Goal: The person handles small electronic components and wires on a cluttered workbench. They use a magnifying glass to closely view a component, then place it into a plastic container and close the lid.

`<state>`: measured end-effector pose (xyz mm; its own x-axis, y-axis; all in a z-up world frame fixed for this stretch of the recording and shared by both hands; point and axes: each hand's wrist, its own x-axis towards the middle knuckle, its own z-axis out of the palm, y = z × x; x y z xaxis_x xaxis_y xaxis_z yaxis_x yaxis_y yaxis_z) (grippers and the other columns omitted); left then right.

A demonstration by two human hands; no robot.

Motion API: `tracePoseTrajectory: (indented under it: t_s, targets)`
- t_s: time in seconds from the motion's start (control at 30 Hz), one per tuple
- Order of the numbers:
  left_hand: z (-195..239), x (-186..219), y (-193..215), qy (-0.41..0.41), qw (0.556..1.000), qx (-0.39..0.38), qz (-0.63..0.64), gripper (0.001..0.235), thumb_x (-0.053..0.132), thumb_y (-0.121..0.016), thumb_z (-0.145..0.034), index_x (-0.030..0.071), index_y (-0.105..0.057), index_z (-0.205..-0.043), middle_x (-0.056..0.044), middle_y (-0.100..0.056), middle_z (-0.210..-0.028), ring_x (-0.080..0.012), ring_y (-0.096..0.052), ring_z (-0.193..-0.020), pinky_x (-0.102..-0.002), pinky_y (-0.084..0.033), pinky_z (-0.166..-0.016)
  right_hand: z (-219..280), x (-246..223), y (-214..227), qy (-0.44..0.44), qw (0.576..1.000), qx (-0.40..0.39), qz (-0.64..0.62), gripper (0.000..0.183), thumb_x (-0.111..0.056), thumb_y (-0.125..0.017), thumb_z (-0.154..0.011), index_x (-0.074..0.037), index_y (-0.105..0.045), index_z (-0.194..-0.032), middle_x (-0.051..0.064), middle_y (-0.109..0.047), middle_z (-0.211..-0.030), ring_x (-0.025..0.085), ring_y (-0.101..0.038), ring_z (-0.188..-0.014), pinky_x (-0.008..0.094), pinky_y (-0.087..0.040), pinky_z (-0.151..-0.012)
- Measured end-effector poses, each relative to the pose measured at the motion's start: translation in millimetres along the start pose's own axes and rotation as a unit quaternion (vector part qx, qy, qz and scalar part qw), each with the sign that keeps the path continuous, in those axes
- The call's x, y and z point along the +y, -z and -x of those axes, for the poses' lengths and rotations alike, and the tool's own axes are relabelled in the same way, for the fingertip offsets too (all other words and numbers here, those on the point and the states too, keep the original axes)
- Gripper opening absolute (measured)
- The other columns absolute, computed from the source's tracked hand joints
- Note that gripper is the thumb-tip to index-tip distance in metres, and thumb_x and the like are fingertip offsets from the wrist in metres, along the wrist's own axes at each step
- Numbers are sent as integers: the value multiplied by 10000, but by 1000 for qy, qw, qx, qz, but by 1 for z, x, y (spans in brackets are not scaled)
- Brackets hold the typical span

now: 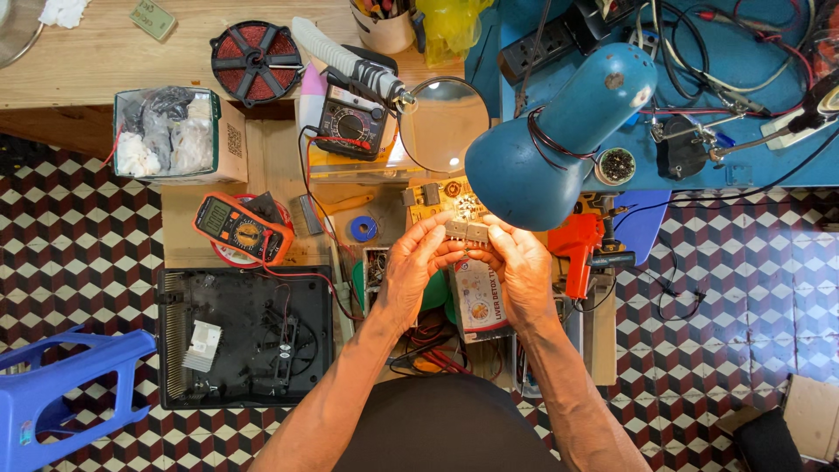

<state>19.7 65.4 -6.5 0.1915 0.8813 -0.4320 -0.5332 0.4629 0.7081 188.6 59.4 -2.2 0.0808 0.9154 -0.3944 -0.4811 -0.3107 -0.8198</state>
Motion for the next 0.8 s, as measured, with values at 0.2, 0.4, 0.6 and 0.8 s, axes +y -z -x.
tracePoseTrajectory:
  t_s: [0.2,0.4,0.6,0.8]
  targets:
    - [6,4,0,-10,1000,10,-25,402,198,-597,-1012,0,-594,-1363,-82,-697,-1142,-147,-688,-991,-306,-580,-904,4,-1,-9,-5,1000,-8,11,351,-126,-554,-1010,90,-588,-1285,141,-694,-1199,164,-714,-946,286,-605,-822]
    - [22,-9,9,21,996,77,-34,450,173,-654,-962,0,-566,-1368,-73,-664,-1108,-157,-674,-1018,-310,-564,-915,19,33,12,14,991,36,125,269,-146,-588,-1017,23,-656,-1215,82,-711,-958,108,-671,-792,245,-560,-725]
    - [43,-17,40,31,992,117,-21,372,181,-655,-970,7,-594,-1294,-72,-681,-1156,-173,-678,-1042,-312,-567,-939,27,82,65,7,984,72,165,248,-152,-590,-1018,24,-674,-1172,45,-678,-843,96,-648,-729,246,-550,-633]
    - [58,-27,46,30,992,125,6,353,169,-651,-964,23,-598,-1281,-80,-702,-1150,-178,-686,-1006,-317,-573,-909,29,93,74,22,958,94,269,236,-168,-618,-1001,2,-704,-1140,50,-688,-797,103,-645,-691,257,-539,-610]
